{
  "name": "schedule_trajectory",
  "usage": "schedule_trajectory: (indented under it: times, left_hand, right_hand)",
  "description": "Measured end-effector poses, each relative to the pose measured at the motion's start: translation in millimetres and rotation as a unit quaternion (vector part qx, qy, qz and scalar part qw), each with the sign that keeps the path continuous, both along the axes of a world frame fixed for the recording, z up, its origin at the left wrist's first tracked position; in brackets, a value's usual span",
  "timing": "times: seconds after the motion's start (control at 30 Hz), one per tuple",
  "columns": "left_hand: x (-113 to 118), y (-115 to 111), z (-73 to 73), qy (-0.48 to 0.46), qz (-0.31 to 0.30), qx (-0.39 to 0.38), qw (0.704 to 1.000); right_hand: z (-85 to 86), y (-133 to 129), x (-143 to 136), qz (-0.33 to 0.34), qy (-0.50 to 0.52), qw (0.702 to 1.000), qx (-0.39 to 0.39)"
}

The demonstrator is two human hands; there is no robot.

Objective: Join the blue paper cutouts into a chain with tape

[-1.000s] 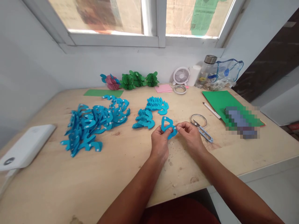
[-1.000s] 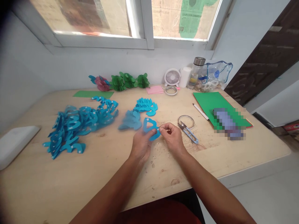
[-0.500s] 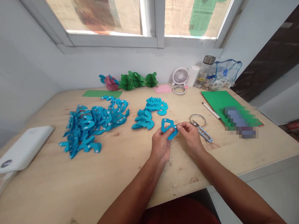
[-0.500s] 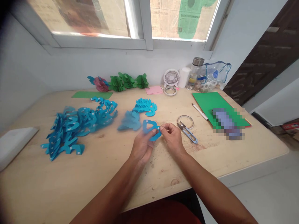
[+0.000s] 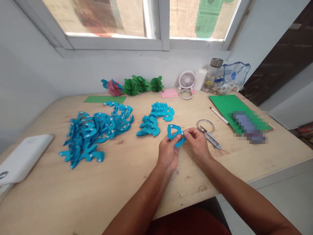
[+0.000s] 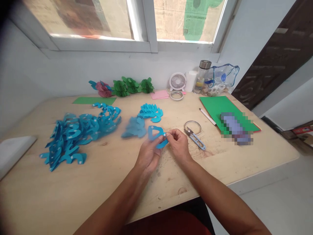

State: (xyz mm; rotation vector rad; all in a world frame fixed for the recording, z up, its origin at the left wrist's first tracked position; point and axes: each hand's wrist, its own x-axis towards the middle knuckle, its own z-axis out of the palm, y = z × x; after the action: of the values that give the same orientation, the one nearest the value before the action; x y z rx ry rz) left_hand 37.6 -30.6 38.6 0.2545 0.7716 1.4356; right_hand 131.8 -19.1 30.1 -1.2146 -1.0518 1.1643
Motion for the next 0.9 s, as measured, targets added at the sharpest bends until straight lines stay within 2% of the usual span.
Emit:
schedule_trajectory:
  times: [0.37,0.9]
  left_hand:
    - [0.9,-0.3,-0.1,0.017,0.002,0.007,1.0]
    - [1.4,-0.3,-1.2,0.057,0.02,0.022,0.998]
  right_hand:
    - [3.2,-1.4,-2.3,-0.019,-0.018,1.0,0.004]
    - [-3.9,-1.1,0.1,-0.033,-0.105,0.994,0.024]
